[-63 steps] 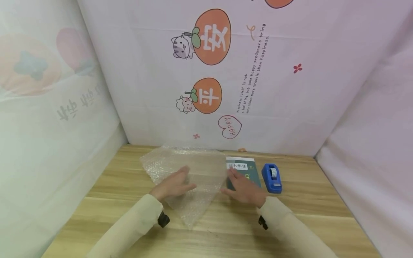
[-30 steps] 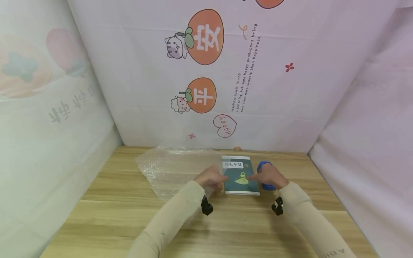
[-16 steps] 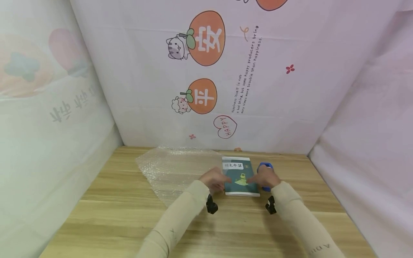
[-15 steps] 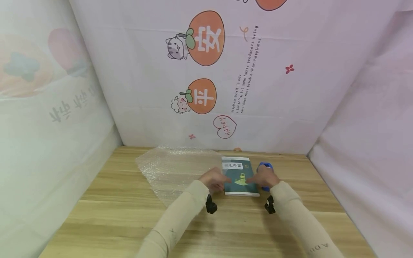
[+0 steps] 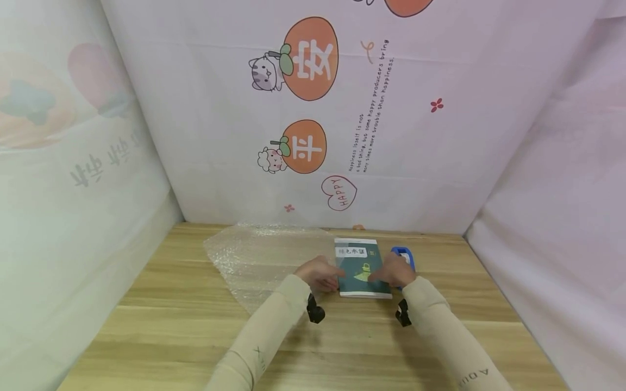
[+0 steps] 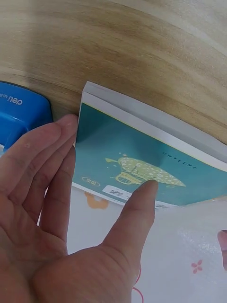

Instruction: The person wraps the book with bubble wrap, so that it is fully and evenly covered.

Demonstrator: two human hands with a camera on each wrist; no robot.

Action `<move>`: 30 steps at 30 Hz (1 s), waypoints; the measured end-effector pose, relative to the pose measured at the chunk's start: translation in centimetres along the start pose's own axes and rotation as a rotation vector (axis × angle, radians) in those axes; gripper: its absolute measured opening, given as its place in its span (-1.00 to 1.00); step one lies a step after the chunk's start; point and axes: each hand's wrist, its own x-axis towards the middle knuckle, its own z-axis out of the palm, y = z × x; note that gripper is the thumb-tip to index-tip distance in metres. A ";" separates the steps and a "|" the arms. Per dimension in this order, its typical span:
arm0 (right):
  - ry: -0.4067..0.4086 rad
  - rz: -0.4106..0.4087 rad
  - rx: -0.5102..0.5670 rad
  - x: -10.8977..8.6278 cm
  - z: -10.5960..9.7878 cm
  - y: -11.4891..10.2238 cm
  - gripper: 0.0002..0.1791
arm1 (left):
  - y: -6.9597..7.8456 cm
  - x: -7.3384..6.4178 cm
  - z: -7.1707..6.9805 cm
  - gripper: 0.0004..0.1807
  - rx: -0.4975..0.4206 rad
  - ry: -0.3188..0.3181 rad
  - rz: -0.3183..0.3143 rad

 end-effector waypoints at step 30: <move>-0.008 -0.010 0.023 0.0 -0.1 0.4 -0.47 | -0.7 1.1 1.2 -0.88 -0.268 -0.025 0.017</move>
